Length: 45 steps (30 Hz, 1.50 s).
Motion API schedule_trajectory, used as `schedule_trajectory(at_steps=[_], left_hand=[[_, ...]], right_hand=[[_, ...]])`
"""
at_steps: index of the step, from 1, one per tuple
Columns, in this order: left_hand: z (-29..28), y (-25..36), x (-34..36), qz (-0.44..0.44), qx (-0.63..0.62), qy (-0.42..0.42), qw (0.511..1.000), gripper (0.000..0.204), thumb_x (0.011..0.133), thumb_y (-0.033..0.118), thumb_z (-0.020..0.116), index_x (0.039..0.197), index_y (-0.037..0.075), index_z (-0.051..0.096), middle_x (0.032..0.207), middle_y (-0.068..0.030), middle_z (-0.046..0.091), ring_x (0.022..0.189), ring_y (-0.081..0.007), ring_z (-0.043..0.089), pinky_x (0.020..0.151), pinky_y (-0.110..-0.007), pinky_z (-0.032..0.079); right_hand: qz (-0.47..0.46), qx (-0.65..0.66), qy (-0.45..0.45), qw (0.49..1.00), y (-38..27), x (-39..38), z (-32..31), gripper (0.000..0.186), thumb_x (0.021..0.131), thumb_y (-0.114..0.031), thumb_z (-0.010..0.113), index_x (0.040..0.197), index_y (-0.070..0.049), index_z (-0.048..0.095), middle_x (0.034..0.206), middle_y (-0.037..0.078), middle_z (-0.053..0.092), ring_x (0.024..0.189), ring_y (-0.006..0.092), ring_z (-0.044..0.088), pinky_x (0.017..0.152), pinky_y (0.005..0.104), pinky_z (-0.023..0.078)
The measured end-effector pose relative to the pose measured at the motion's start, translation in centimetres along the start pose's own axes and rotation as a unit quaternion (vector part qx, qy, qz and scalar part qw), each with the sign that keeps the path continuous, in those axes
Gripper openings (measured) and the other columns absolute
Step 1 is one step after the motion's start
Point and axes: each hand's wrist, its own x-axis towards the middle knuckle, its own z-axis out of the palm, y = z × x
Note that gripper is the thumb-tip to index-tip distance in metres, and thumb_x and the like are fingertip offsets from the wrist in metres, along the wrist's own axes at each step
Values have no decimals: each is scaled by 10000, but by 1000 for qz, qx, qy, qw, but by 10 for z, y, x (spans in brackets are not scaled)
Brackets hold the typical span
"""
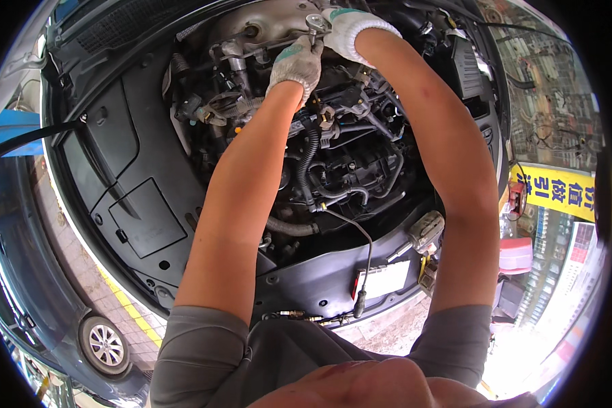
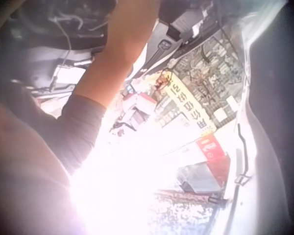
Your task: The person works under the hood of a white car, using a socket wrench to tighten bolts on the engine. They repeatedly reach into the engine bay, adjust components, and reposition the wrench while wearing gloves.
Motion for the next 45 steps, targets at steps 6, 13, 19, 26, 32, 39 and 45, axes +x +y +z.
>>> schedule_trajectory(at_steps=[6, 13, 19, 26, 32, 39, 45], left_hand=[[67, -52, 48, 63, 115, 40, 990, 496, 1030, 152, 498, 1523, 101, 498, 1341, -148, 561, 1257, -287, 593, 1049, -348, 514], [52, -34, 32, 43, 13, 70, 997, 406, 1101, 298, 441, 1412, 57, 544, 1271, -197, 577, 1179, -346, 648, 981, -450, 562], [43, -34, 26, 85, 93, 93, 988, 429, 1118, 370, 379, 1272, 22, 579, 1264, -221, 652, 1207, -378, 635, 973, -484, 551], [59, -38, 40, 51, -15, 121, 991, 467, 1107, 429, 387, 1206, 17, 582, 1173, -230, 711, 1154, -409, 657, 980, -487, 529], [32, -32, 20, 61, 205, 18, 977, 485, 1029, 121, 472, 1514, 104, 489, 1409, -170, 541, 1260, -326, 605, 1036, -394, 536], [50, -41, 33, 89, 73, 126, 985, 433, 1115, 391, 372, 1217, 15, 563, 1187, -242, 694, 1151, -389, 663, 977, -471, 543], [43, -29, 29, 33, 25, 125, 991, 415, 1113, 370, 392, 1143, -5, 567, 1087, -237, 725, 1039, -391, 706, 899, -472, 577]], right_hand=[[15, 41, 192, 980, 25, -24, -1, 341, 997, -206, 526, 1313, -175, 650, 1282, 102, 697, 1214, 276, 663, 976, 440, 542], [53, 357, -19, 932, 60, -66, 17, 400, 961, -434, 630, 1180, -102, 673, 859, 47, 676, 749, 182, 674, 734, 392, 535], [37, 416, 41, 908, 8, -110, 30, 608, 934, -403, 638, 1435, -69, 561, 1095, 181, 718, 1021, 288, 702, 921, 400, 537], [139, 214, 162, 953, 61, -61, 34, 493, 981, -290, 521, 1473, -268, 548, 1291, 137, 697, 1114, 354, 703, 979, 445, 573], [120, 189, 129, 966, 16, -100, 24, 488, 1024, -402, 529, 1462, -187, 533, 1326, 156, 662, 1183, 360, 660, 1018, 428, 528], [42, 451, 75, 888, 51, -97, 36, 495, 963, -396, 647, 1353, -91, 630, 965, 69, 679, 866, 167, 688, 869, 318, 578], [49, 665, 144, 731, 44, -96, 61, 490, 888, -252, 773, 1330, -69, 667, 870, -1, 641, 656, 76, 538, 574, 267, 516]])
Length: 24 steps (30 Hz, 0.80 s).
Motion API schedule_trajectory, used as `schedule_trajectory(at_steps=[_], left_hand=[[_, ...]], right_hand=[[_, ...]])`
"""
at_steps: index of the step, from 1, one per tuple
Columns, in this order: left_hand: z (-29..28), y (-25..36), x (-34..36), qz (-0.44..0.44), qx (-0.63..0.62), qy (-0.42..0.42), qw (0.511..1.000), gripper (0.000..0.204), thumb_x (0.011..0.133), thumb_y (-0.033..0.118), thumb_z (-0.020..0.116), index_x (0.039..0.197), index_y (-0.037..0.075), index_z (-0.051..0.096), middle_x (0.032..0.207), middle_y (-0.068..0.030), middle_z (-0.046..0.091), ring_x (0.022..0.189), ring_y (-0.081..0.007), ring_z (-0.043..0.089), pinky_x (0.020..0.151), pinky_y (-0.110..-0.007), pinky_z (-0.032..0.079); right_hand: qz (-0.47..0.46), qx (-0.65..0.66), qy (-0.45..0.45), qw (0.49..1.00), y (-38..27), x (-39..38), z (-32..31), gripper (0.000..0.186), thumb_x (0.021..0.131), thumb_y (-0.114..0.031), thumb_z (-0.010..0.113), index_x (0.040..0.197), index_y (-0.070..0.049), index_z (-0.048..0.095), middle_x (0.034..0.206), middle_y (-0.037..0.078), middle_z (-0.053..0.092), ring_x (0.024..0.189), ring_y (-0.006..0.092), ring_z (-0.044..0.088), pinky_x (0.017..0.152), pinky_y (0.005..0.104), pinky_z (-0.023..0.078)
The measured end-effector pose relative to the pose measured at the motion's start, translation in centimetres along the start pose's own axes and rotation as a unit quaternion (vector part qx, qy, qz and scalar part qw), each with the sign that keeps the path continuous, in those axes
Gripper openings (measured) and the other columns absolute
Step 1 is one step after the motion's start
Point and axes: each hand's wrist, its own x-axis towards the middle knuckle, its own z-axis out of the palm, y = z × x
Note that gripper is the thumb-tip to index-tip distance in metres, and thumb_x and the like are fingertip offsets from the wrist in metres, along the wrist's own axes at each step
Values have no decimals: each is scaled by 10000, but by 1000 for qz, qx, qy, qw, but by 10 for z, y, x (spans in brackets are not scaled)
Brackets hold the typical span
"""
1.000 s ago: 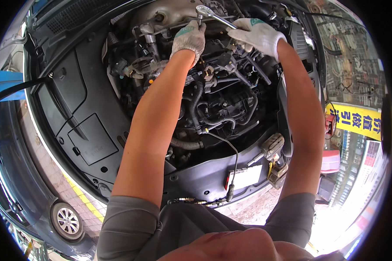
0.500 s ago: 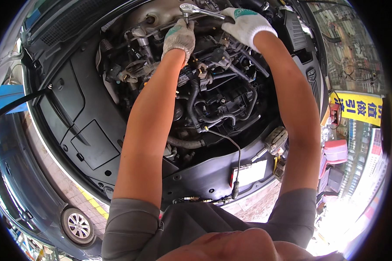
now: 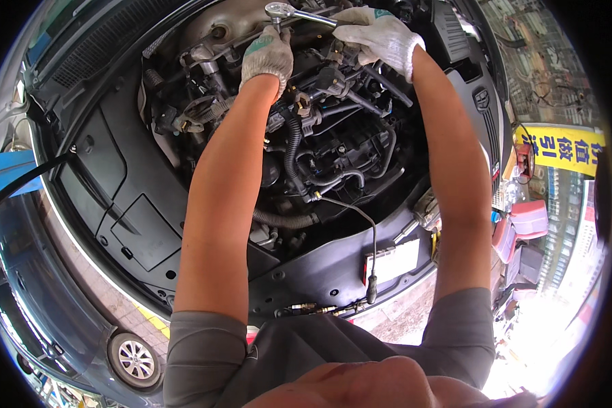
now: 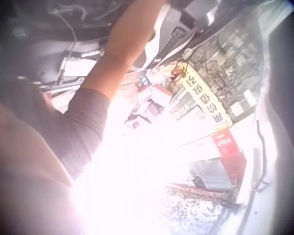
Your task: The person works under the hood of a white car, using a socket wrench to tighten bolts on the engine. They repeatedly reach into the engine bay, adjust components, and reposition the wrench while wearing gloves.
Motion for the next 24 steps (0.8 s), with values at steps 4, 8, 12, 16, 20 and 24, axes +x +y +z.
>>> schedule_trajectory(at_steps=[4, 8, 12, 16, 20, 24], left_hand=[[-21, 19, -6, -43, -31, -24, 998, 414, 1108, 372, 412, 1119, -13, 564, 1014, -236, 737, 984, -396, 722, 857, -478, 586], [-10, 6, -2, -7, -11, -2, 1000, 414, 1107, 369, 422, 1114, -21, 561, 984, -238, 738, 982, -386, 726, 845, -463, 589], [-13, 17, -4, -17, 0, -57, 998, 368, 1112, 304, 393, 1282, 57, 606, 1235, -203, 631, 1130, -363, 669, 917, -461, 562], [-19, 10, -6, 72, 123, -56, 988, 365, 1105, 303, 411, 1288, 55, 605, 1274, -222, 606, 1140, -360, 664, 931, -452, 559], [-35, 22, -10, -26, 2, -50, 998, 452, 1098, 402, 429, 1232, -1, 582, 1135, -248, 697, 1097, -376, 687, 931, -458, 562], [-26, 27, -7, -46, -37, -48, 997, 464, 1107, 428, 404, 1195, 2, 565, 1109, -244, 722, 1071, -415, 689, 921, -484, 560]], right_hand=[[-5, -1, 33, 999, 8, -1, 6, 426, 892, -259, 767, 1277, -87, 702, 883, 5, 670, 664, 89, 566, 584, 268, 506], [29, 6, 45, 999, -7, -12, 16, 401, 889, -268, 761, 1243, -87, 710, 807, -7, 664, 675, 96, 595, 602, 255, 506], [36, -33, 120, 992, -6, -25, 32, 392, 884, -315, 747, 1215, -107, 719, 776, 12, 684, 664, 124, 629, 654, 284, 533], [85, -134, 180, 971, -33, -46, 57, 475, 879, -431, 697, 1300, -210, 695, 1023, 111, 769, 966, 286, 738, 907, 390, 563], [5, -324, 148, 935, -20, -27, 42, 507, 922, -485, 633, 1352, -216, 655, 1172, 148, 742, 1062, 320, 712, 982, 412, 546], [-181, -429, 104, 879, -12, 36, -29, 392, 987, -397, 622, 1263, -127, 691, 1140, 132, 750, 1014, 344, 723, 862, 422, 575]])
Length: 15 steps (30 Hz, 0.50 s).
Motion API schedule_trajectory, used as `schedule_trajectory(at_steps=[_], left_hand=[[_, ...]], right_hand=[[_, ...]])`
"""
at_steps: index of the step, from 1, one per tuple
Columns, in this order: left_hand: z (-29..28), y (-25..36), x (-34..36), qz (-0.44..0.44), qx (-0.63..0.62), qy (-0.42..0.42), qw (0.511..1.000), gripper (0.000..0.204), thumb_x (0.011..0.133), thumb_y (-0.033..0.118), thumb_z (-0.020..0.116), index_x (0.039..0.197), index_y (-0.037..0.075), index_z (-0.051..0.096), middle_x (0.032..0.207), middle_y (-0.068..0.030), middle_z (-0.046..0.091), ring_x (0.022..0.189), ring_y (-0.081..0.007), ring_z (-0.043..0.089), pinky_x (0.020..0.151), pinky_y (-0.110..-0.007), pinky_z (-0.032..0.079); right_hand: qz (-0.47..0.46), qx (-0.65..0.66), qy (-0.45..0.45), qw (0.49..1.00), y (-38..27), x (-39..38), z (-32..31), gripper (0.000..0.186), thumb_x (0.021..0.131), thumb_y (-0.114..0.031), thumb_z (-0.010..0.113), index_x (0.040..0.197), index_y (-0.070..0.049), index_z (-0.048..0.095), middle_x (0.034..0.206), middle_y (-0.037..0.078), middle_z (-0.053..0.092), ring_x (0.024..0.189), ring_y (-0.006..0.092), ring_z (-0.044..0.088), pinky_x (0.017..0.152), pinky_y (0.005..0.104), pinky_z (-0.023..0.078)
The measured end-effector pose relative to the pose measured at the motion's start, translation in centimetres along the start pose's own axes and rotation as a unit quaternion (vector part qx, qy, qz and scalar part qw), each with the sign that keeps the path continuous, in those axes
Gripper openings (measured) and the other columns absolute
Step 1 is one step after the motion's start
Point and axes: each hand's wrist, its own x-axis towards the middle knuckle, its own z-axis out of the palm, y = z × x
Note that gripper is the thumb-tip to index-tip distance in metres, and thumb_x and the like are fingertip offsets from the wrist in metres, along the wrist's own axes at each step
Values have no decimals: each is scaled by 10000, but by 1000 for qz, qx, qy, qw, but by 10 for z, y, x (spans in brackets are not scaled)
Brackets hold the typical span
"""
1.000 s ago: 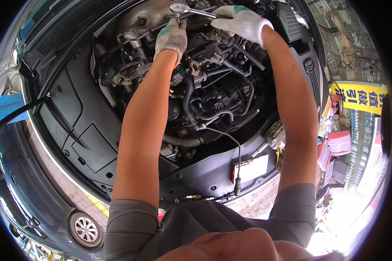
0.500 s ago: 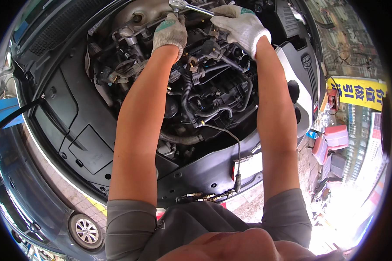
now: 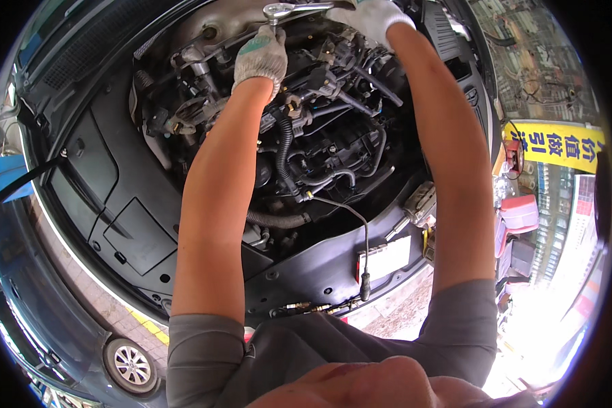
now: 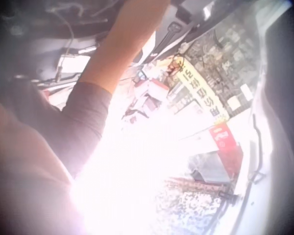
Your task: The person works under the hood of a white car, using a socket wrench to tighten bolts on the engine. They repeatedly reach into the engine bay, adjust components, and reposition the wrench while wearing gloves.
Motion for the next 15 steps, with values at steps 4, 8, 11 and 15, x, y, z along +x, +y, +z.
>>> schedule_trajectory(at_steps=[4, 8, 11, 15], left_hand=[[6, -9, 7, -11, -12, 45, 999, 413, 1107, 380, 410, 1131, 0, 573, 1021, -226, 745, 974, -396, 726, 863, -472, 585], [32, -40, 27, 66, 58, 94, 992, 405, 1102, 370, 429, 1137, -3, 582, 990, -229, 747, 972, -391, 728, 851, -473, 591], [40, -45, 27, 91, 82, 81, 989, 397, 1097, 364, 442, 1146, -3, 588, 1012, -228, 743, 998, -382, 725, 861, -466, 591], [41, -46, 16, 187, 185, 108, 959, 404, 1099, 369, 434, 1161, 0, 589, 1085, -221, 730, 1062, -366, 712, 890, -456, 585]], right_hand=[[170, 287, -209, 919, -15, 4, -22, 427, 932, -390, 735, 1243, -98, 719, 979, 27, 727, 809, 135, 684, 616, 285, 534], [108, 244, -93, 959, -26, -12, 1, 429, 907, -360, 754, 1198, -45, 732, 1006, 106, 765, 927, 209, 713, 822, 347, 539], [108, 180, -100, 973, -33, -24, -6, 483, 915, -351, 725, 1292, -51, 685, 1148, 169, 756, 1147, 299, 696, 978, 397, 512], [159, 277, -144, 937, -51, -51, -2, 467, 938, -394, 634, 1260, -56, 654, 753, 30, 625, 567, 132, 567, 573, 321, 510]])
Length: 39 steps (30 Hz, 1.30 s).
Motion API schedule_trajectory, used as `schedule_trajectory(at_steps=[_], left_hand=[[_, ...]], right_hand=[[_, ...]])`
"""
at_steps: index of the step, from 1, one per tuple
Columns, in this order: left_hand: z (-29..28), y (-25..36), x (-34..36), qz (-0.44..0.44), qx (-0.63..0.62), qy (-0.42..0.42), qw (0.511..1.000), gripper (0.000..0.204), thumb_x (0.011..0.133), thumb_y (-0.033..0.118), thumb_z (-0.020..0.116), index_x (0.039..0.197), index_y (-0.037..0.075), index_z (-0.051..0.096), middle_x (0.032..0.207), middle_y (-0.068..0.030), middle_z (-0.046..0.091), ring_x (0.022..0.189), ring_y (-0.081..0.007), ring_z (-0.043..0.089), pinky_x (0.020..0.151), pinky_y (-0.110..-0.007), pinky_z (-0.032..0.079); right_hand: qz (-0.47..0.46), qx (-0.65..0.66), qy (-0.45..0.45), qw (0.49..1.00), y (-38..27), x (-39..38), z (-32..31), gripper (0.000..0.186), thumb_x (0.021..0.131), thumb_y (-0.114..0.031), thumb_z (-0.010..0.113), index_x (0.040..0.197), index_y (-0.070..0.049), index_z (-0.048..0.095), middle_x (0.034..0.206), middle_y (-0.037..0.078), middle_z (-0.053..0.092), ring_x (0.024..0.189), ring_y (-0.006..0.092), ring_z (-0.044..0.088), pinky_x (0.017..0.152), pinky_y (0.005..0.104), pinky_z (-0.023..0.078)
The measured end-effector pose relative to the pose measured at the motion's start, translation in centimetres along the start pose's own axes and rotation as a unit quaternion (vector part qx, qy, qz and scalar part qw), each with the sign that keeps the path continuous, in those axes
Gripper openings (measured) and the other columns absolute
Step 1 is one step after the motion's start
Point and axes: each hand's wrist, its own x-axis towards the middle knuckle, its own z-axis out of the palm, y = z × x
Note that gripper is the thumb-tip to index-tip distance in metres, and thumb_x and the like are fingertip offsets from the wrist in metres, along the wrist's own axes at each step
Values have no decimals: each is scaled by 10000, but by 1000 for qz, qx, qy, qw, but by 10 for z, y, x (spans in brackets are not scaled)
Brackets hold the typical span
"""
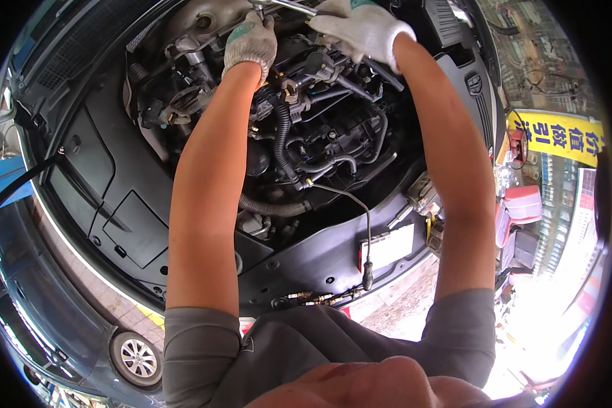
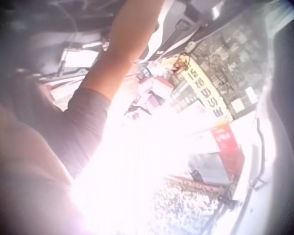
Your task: The person works under the hood of a white car, using a socket wrench to tighten bolts on the engine. They repeatedly reach into the engine bay, adjust components, and reposition the wrench while wearing gloves.
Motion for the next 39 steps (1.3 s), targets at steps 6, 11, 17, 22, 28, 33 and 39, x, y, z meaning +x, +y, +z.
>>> schedule_trajectory(at_steps=[6, 11, 17, 22, 28, 33, 39], left_hand=[[-37, 12, 13, -111, -80, -204, 969, 444, 1062, 162, 437, 1497, 97, 498, 1401, -211, 543, 1275, -361, 604, 1034, -421, 542], [-50, 37, 13, -149, -216, -99, 960, 431, 1101, 396, 413, 1157, -3, 567, 1100, -234, 728, 1071, -384, 704, 925, -476, 561], [-26, -9, 3, -175, -143, -111, 968, 497, 1109, 422, 406, 1235, -41, 536, 1178, -293, 692, 1126, -434, 674, 936, -492, 561], [-27, 11, 13, -181, -138, -116, 967, 486, 1104, 424, 415, 1198, -35, 545, 1102, -275, 721, 1085, -420, 695, 918, -495, 564], [-24, 22, 13, -152, -159, -79, 972, 475, 1098, 411, 416, 1169, -38, 555, 1072, -251, 736, 1077, -413, 698, 914, -499, 558], [-37, 2, 8, -60, -7, -146, 987, 432, 1105, 263, 393, 1428, 4, 521, 1334, -240, 621, 1138, -355, 675, 926, -441, 555], [-65, 30, 15, 118, 258, -165, 945, 539, 1017, 104, 479, 1551, 42, 445, 1432, -187, 581, 1184, -293, 633, 934, -362, 551]], right_hand=[[-62, -157, -109, 980, 5, 12, 20, 561, 971, -309, 637, 1446, -26, 544, 969, 120, 731, 764, 144, 704, 659, 287, 580], [-141, -280, 125, 941, 45, 51, -47, 489, 923, -298, 741, 1334, -45, 660, 1032, 137, 763, 957, 266, 729, 858, 374, 556], [17, 163, -62, 985, 26, 60, -15, 380, 904, -207, 797, 1224, -16, 720, 813, 0, 662, 643, 86, 561, 582, 270, 443], [-7, 153, 42, 987, 30, 39, -13, 334, 873, -217, 819, 1117, 1, 755, 894, 47, 733, 784, 129, 637, 701, 308, 511], [14, 170, 82, 982, 35, 31, -11, 315, 863, -192, 838, 1098, 3, 761, 878, 43, 735, 759, 119, 642, 692, 292, 514], [11, 260, 78, 962, 32, 50, 13, 269, 851, -145, 854, 1057, -3, 756, 834, 27, 715, 722, 110, 633, 651, 271, 497], [29, 52, 164, 985, 6, 13, 3, 339, 887, -294, 809, 1096, -33, 751, 937, 75, 748, 838, 164, 676, 746, 321, 533]])
